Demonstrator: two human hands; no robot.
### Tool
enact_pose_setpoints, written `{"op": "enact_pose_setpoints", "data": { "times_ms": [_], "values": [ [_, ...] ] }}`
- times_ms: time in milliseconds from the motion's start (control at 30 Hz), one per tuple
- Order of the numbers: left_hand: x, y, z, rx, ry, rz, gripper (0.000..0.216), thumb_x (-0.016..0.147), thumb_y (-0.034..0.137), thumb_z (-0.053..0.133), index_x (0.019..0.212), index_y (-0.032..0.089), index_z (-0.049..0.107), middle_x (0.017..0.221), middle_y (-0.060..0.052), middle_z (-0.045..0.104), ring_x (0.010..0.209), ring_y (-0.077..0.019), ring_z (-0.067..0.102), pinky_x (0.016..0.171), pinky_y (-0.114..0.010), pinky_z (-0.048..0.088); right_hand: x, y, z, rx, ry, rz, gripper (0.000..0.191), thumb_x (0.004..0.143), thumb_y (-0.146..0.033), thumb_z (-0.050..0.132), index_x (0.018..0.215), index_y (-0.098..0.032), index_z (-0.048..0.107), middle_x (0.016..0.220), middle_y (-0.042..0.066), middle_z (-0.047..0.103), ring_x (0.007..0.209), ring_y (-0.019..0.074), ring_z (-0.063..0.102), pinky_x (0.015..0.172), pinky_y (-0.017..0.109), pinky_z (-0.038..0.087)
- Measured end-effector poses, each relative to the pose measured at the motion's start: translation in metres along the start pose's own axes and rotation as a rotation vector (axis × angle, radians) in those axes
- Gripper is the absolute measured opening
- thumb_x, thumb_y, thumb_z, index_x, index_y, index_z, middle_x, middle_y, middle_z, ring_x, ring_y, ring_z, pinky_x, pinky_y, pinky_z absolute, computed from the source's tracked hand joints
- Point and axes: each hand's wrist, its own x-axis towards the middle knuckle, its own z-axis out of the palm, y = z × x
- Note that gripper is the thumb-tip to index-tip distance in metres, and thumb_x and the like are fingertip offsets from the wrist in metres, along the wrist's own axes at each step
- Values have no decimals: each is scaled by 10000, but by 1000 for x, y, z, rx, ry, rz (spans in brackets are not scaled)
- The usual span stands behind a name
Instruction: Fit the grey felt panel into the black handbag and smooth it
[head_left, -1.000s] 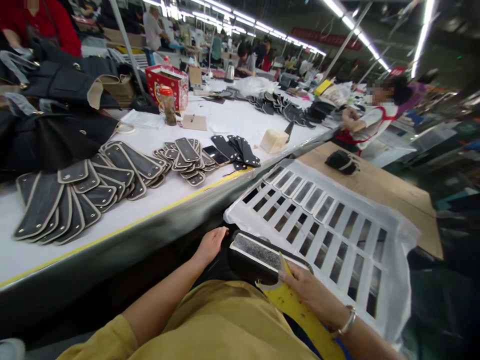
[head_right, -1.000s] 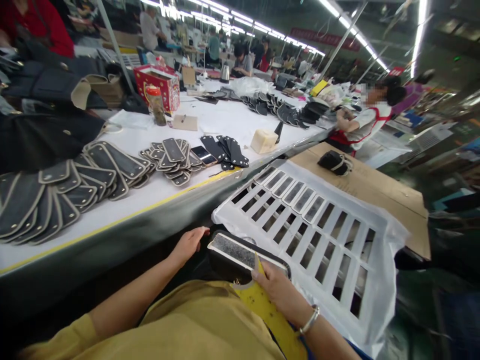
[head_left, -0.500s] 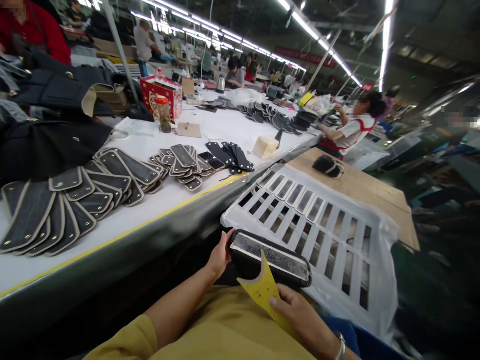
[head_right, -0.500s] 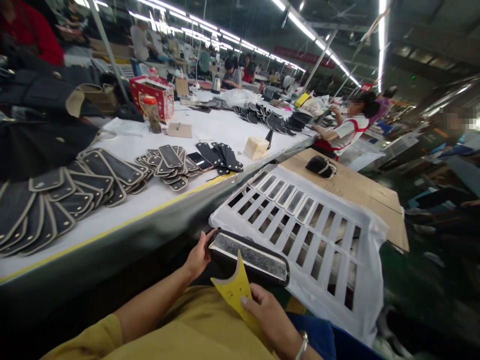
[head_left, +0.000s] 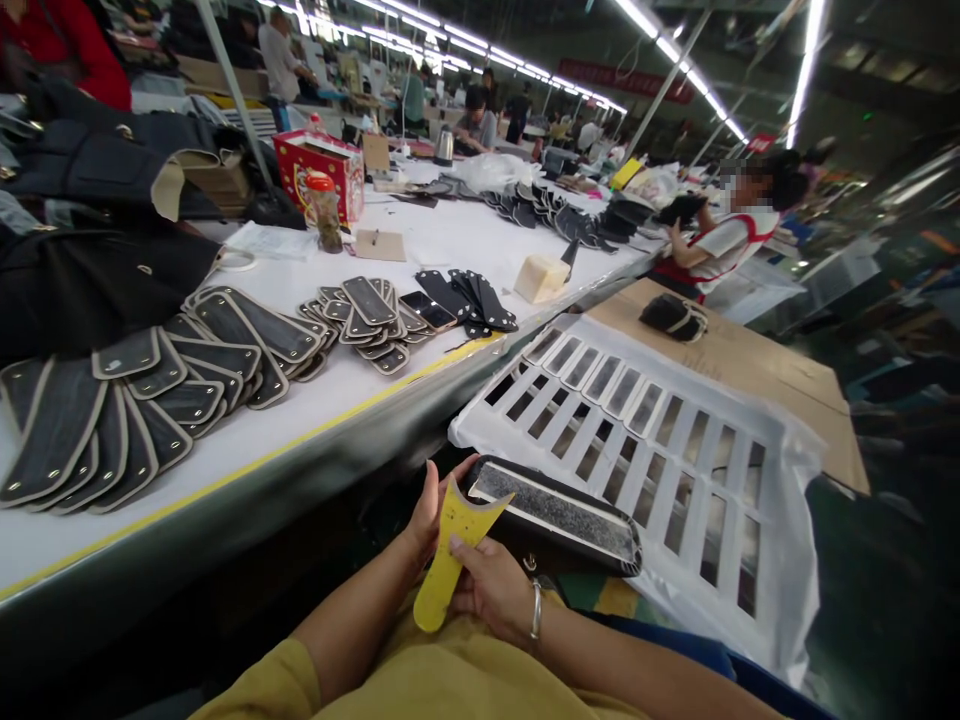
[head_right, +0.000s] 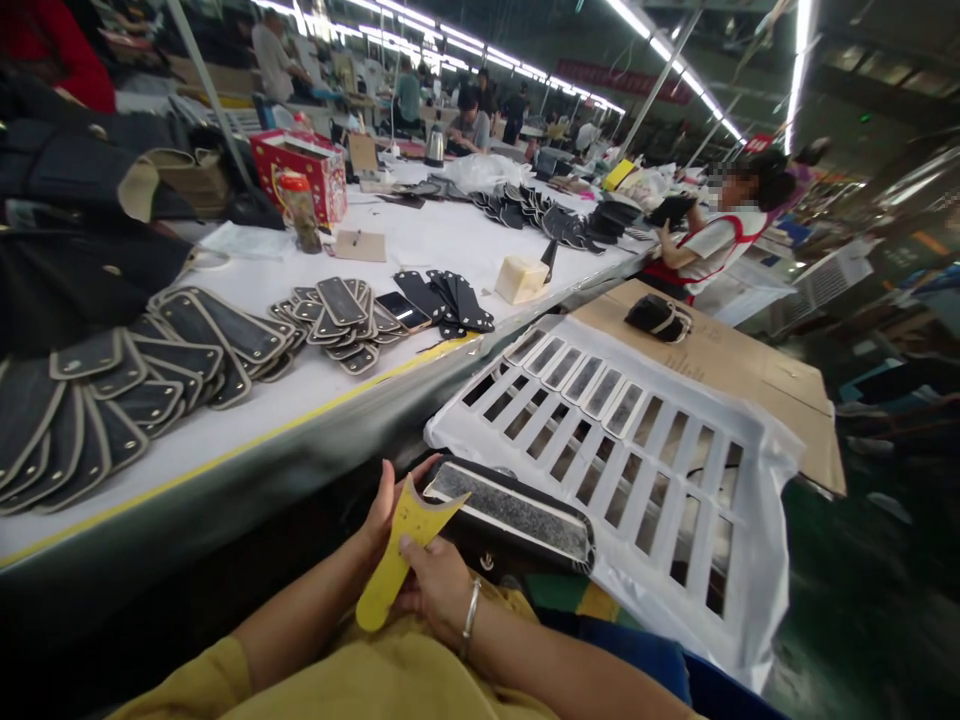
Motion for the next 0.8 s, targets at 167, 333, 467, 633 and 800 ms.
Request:
{"op": "enact_pose_setpoints", "data": {
  "times_ms": [167,333,467,633,800],
  "values": [
    [8,5,-10,135,12,-26,731,855,678,263,1356,172,431,1168,-130,629,1058,-285,592,888,-377,466,11,-5,4,43,-32,32,633,531,-569,751,926,-123,538,810,105,688,670,228,669,621,354,528],
    [14,10,-14,243,-29,-34,707,850,661,337,1353,175,435,1208,-120,609,1121,-279,557,955,-377,427,17,-5,-5,70,-74,78,645,516,-580,761,913,-115,557,814,114,699,688,238,680,635,357,540],
    [17,10,-12,286,-33,-40,727,807,680,417,1338,184,457,1236,-113,591,1158,-295,527,979,-388,413,22,-5,-9,80,-64,102,686,480,-608,765,904,-103,576,795,115,702,652,226,677,614,343,537],
    [22,10,-13,373,8,-16,693,832,657,393,1320,173,476,1256,-119,575,1178,-307,506,995,-410,399,25,-8,-11,85,-67,120,694,452,-638,759,866,-103,603,746,98,703,604,194,665,582,300,522],
    [22,14,-8,576,80,-3,627,847,617,412,1273,173,534,1223,-96,603,1167,-301,513,1021,-390,372,26,-8,-16,69,-83,135,647,484,-650,737,827,-115,617,731,90,703,594,190,662,569,292,520]
  ]
}}
